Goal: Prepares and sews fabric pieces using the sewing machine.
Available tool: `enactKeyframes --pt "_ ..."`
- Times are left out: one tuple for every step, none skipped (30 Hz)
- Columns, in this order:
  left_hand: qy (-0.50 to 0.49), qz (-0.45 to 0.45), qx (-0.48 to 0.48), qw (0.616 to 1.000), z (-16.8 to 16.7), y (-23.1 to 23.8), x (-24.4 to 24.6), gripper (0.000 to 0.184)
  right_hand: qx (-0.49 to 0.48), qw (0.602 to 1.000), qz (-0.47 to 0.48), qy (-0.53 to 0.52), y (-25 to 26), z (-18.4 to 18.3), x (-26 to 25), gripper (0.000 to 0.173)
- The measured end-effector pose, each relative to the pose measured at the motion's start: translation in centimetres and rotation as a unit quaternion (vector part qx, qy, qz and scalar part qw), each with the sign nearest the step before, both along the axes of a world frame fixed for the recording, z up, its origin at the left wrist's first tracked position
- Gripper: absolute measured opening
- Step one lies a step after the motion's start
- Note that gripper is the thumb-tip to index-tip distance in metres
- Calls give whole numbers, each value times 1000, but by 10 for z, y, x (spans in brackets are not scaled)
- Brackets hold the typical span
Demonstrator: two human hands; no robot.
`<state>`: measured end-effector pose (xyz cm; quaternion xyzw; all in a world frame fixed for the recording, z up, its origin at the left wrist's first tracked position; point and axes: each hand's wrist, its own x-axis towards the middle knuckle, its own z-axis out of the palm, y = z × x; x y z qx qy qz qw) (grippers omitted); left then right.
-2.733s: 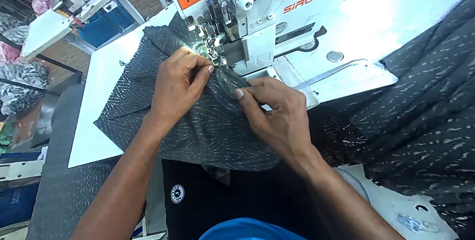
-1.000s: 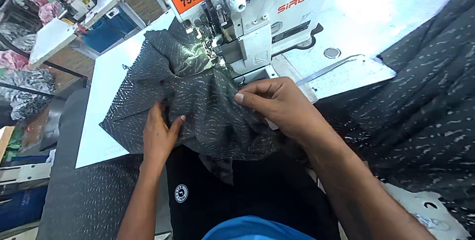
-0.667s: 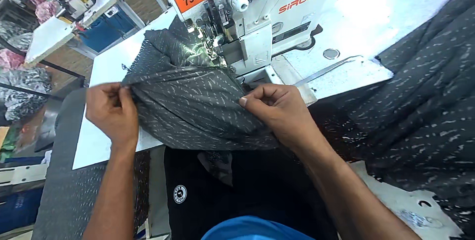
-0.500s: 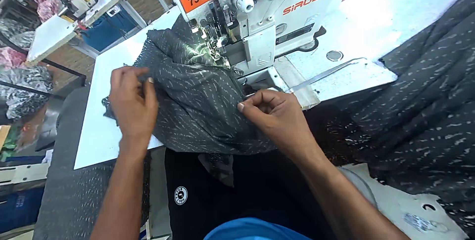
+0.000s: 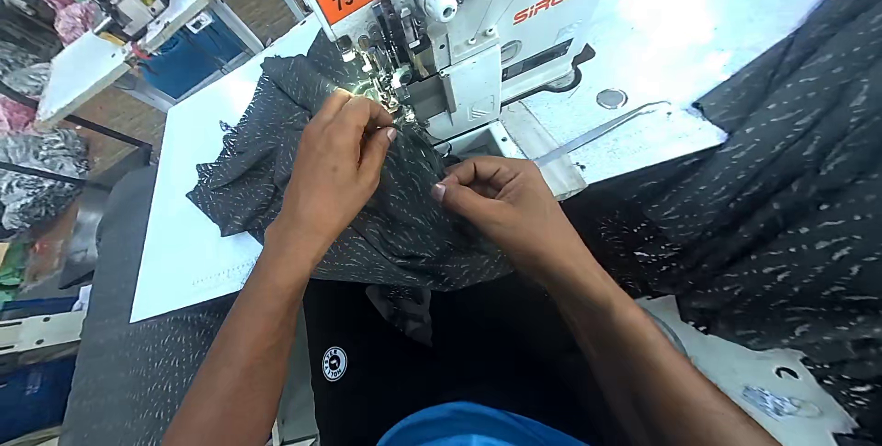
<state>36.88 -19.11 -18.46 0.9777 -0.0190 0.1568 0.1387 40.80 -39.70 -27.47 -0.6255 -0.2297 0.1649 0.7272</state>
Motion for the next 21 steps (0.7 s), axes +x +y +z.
enactKeyframes --pt "1 4 -3 1000 1 0 0 16 6 1000 9 7 0 1 1 10" --pt "3 7 -5 1000 2 1 1 15 14 1000 17 17 1 2 2 10" --pt "3 7 -5 1000 1 1 1 15 24 999 23 29 1 2 2 10" --pt "-5 2 -8 1000 0 2 2 15 36 998 26 43 1 1 2 10" --pt "-22 -6 -16 1000 -4 3 2 15 47 997 30 55 0 0 2 11" --pt "-44 -14 -29 999 -8 3 3 15 53 996 32 63 0 -1 3 12" --pt "-64 -19 -42 997 -12 3 4 15 55 996 32 65 0 -1 3 12" --pt "-80 -24 -50 995 -15 3 4 14 53 996 32 63 -1 -2 4 13" --pt "-91 -29 -52 994 -18 3 4 14 49 997 31 58 -2 -3 4 13" --pt "-96 -33 -50 994 -19 3 4 14 43 997 27 52 -3 -5 4 12" --pt "-98 -34 -46 994 -20 2 4 14 36 998 21 45 -3 -5 3 12" --pt "-96 -33 -40 994 -20 2 3 13 30 999 18 36 -4 -6 2 12" --pt "-95 -32 -34 994 -19 3 3 13 23 999 15 23 -5 -6 2 12" --pt "-94 -32 -32 995 -19 4 2 13 14 1000 14 9 -6 -6 1 12" --pt "-94 -35 -34 994 -18 5 2 13 6 1000 12 -2 -7 -6 0 12" --pt "-95 -40 -40 994 -18 6 2 13 1 1000 8 -9 -8 -5 -1 12" --pt "-97 -45 -48 993 -18 7 2 13 0 1000 2 -12 -9 -4 -3 11" --pt "-97 -48 -55 993 -19 7 2 12 3 1000 -1 -10 -10 -3 -3 11" --pt "-98 -50 -59 992 -19 8 2 12 10 1000 -3 -6 -11 -3 -4 11" --pt "-101 -53 -61 992 -20 8 2 12 17 1000 -2 1 -11 -3 -5 10" --pt "-103 -56 -62 991 -20 8 2 12 21 1000 0 9 -12 -4 -6 10"
